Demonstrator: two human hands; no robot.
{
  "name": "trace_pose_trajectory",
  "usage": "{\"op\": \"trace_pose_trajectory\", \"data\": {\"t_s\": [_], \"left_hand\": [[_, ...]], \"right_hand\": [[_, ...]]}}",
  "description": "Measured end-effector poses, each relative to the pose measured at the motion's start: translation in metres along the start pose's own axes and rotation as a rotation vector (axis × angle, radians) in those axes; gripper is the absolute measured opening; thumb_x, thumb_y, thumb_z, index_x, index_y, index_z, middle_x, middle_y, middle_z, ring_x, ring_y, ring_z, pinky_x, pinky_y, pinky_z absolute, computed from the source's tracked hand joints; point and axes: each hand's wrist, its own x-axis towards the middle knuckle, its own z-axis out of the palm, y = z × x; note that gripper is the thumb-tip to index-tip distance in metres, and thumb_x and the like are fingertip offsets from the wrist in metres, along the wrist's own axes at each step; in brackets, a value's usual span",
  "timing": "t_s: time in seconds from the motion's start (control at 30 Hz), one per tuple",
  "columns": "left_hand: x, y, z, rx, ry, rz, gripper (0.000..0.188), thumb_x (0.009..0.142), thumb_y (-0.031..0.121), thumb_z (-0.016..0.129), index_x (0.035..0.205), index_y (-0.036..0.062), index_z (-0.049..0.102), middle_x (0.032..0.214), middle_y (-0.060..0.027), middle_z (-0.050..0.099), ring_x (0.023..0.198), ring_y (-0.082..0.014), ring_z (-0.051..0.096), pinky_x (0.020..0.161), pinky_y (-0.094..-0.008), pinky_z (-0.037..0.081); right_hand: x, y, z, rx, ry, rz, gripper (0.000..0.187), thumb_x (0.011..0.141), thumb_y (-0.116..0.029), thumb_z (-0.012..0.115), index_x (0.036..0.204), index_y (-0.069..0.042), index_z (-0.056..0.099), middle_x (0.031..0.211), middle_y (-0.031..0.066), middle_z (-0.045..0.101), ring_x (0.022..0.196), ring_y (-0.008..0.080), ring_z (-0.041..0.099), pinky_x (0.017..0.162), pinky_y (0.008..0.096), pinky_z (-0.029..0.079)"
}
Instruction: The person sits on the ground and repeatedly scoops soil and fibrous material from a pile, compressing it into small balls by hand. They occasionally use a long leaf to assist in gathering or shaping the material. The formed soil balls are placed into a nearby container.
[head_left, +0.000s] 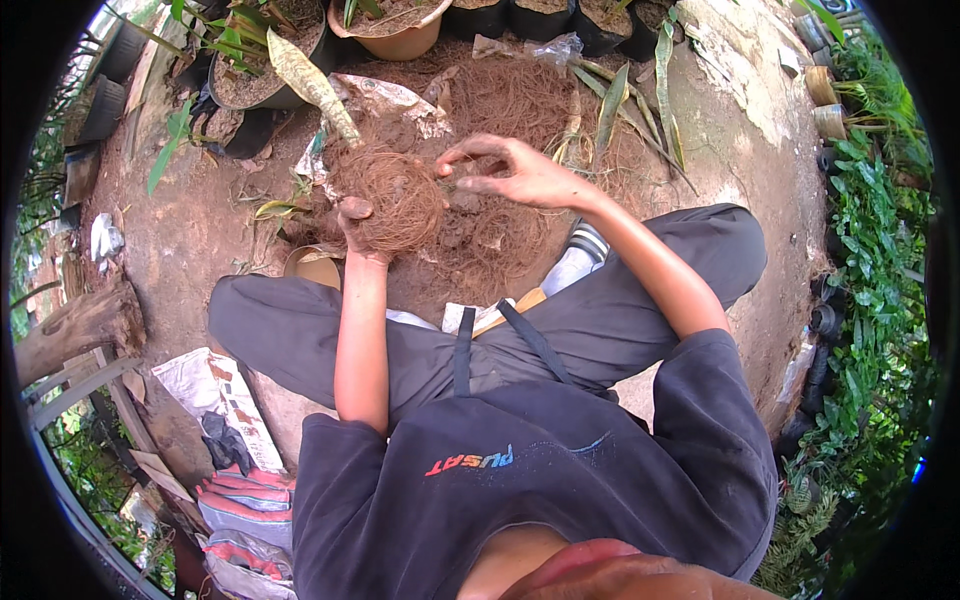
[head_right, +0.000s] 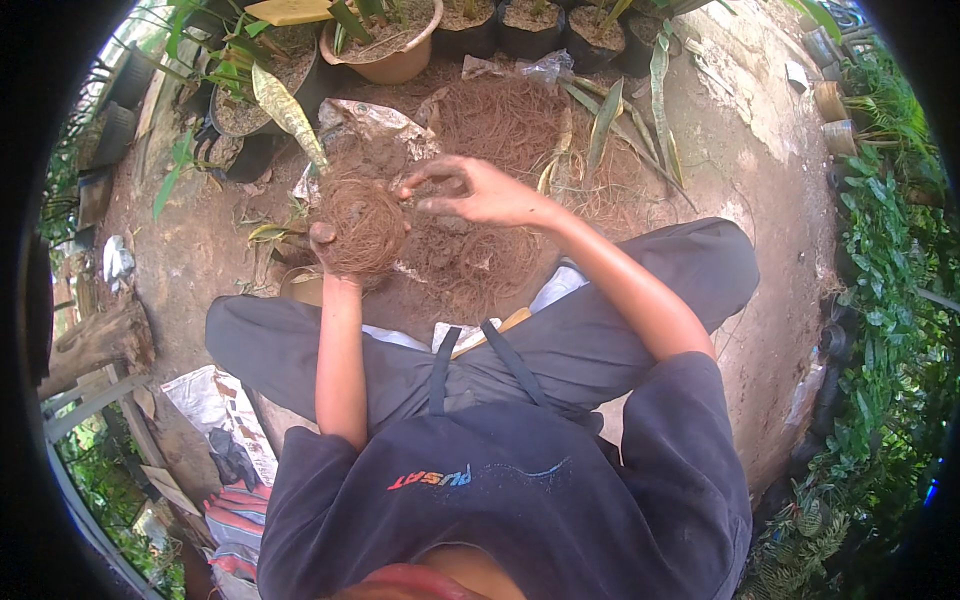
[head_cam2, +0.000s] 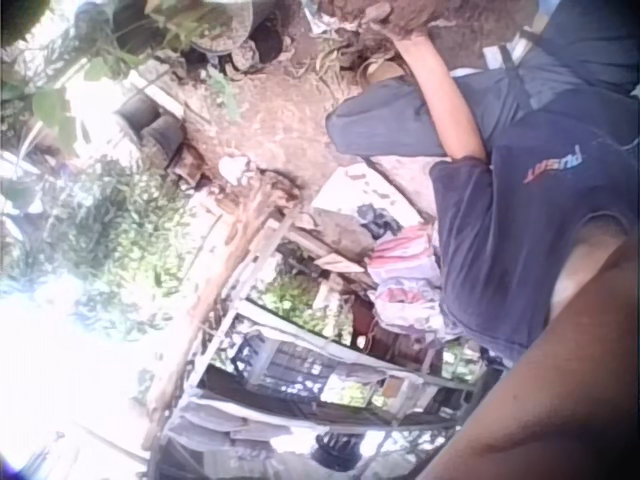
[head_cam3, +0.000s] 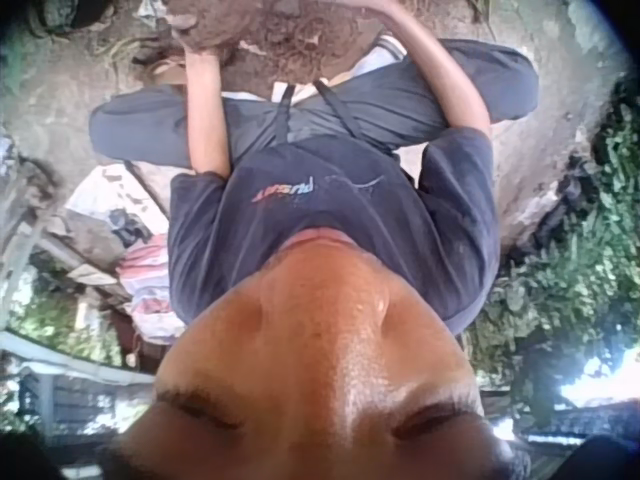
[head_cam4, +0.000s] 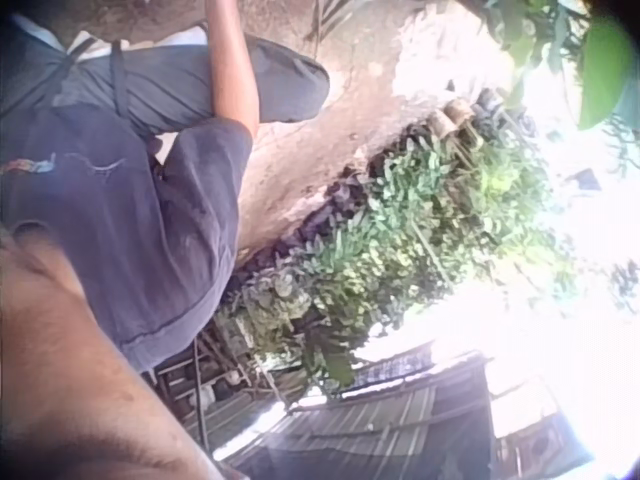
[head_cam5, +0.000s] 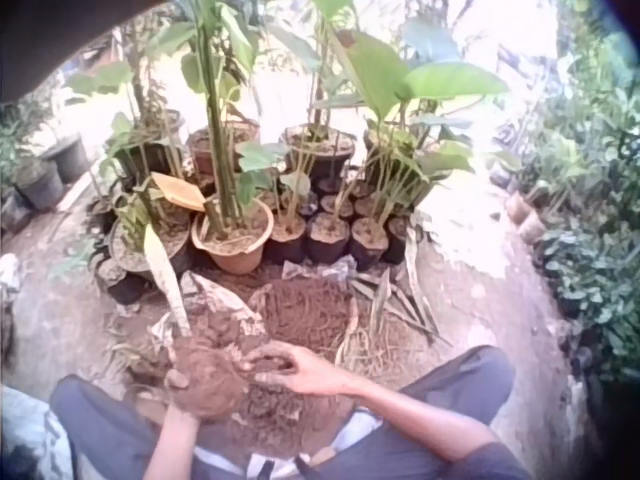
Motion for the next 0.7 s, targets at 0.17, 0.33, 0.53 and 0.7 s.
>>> {"op": "trace_pose_trajectory", "data": {"t_s": [0.17,0.33,0.53,0.7], "left_hand": [[0.0,-0.003,-0.019,-0.017,-0.033,-0.126,0.081,0.055,0.021,0.064,0.129,-0.0039,0.045,0.119,-0.0251,0.057,0.109,-0.0401,0.058,0.093,-0.0548,0.05],[0.003,-0.005,-0.002,0.078,0.104,-0.093,0.078,0.054,0.022,0.067,0.124,-0.0069,0.047,0.113,-0.0317,0.057,0.096,-0.0433,0.063,0.081,-0.0528,0.057],[-0.002,0.003,-0.01,0.121,0.085,-0.143,0.08,0.057,0.023,0.066,0.128,-0.0077,0.046,0.121,-0.0274,0.056,0.107,-0.0371,0.06,0.096,-0.0487,0.05],[-0.003,0.0,-0.032,0.006,0.134,-0.112,0.081,0.054,0.018,0.065,0.128,-0.0068,0.044,0.116,-0.0326,0.055,0.104,-0.0443,0.059,0.09,-0.0575,0.051]], "right_hand": [[0.003,0.018,-0.006,-0.019,0.025,0.152,0.023,0.089,-0.022,0.066,0.094,0.0,0.066,0.093,0.0046,0.068,0.093,0.0111,0.061,0.087,0.0278,0.047],[0.005,0.018,-0.04,0.067,-0.003,0.228,0.024,0.092,-0.023,0.06,0.092,0.0,0.068,0.091,0.0093,0.069,0.091,0.0162,0.065,0.085,0.0323,0.052],[0.003,0.012,-0.065,0.277,0.159,0.351,0.033,0.096,-0.035,0.05,0.106,-0.006,0.06,0.099,0.0069,0.068,0.092,0.0159,0.064,0.086,0.0313,0.051],[0.005,0.022,-0.03,-0.132,0.105,0.144,0.041,0.085,-0.023,0.065,0.122,-0.007,0.055,0.124,0.0094,0.058,0.112,0.0183,0.055,0.099,0.0361,0.044]]}}
